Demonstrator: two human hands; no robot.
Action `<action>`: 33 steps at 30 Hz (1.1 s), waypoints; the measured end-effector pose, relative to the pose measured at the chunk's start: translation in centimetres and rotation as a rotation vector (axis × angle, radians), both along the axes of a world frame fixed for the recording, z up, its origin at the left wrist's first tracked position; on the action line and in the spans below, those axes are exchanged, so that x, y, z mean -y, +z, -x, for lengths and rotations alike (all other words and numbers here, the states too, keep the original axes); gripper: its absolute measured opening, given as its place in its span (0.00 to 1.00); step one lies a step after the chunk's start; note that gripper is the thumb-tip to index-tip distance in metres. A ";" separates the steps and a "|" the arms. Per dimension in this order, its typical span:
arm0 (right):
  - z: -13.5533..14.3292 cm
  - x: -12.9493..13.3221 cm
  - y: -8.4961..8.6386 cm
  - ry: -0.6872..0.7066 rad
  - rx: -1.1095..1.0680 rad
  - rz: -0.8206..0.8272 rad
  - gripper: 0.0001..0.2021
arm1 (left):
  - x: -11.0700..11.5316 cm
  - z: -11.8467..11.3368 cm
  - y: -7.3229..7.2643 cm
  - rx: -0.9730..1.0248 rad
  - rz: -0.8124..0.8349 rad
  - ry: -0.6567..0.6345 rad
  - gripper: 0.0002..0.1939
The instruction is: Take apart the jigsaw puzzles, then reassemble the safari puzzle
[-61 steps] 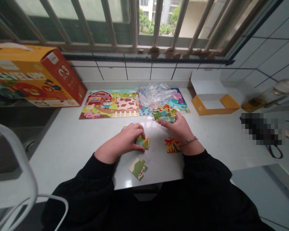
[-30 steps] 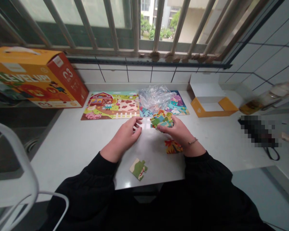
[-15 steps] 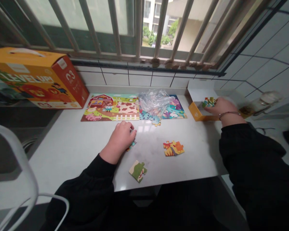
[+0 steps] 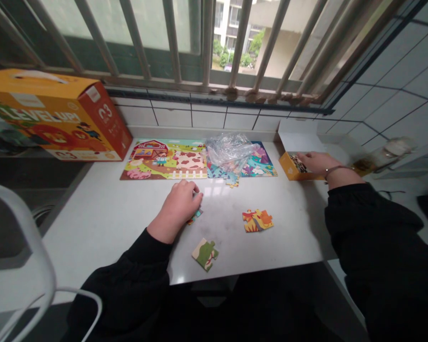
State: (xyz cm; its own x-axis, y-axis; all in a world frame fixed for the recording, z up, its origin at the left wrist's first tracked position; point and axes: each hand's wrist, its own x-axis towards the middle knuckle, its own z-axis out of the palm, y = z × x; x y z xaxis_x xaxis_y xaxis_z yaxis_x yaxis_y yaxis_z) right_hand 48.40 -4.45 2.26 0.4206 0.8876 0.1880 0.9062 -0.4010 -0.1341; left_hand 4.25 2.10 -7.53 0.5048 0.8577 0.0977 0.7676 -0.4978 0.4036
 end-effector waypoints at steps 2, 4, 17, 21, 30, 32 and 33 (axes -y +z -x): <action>1.1 -0.1 0.1 0.019 -0.014 -0.018 0.22 | 0.0 0.0 0.1 0.009 0.007 -0.002 0.07; 3.1 -0.3 -0.3 0.038 -0.030 -0.040 0.21 | -0.1 0.1 0.3 0.017 0.032 -0.029 0.10; 20.2 0.7 -7.9 0.481 -0.010 0.197 0.20 | 0.6 1.0 1.7 0.178 0.244 -0.482 0.22; 19.5 2.0 -7.4 0.481 -0.035 0.219 0.11 | 0.3 2.3 1.6 0.078 0.216 -0.469 0.30; 12.8 3.7 -7.6 0.246 -0.212 0.215 0.20 | -0.6 3.1 1.4 0.021 0.229 -0.286 0.12; 11.4 4.0 -7.4 0.267 -0.258 0.205 0.22 | -0.6 2.9 1.4 0.041 0.228 -0.271 0.13; 10.9 4.3 -7.2 0.277 -0.265 0.192 0.22 | -0.6 2.9 1.4 0.052 0.226 -0.270 0.13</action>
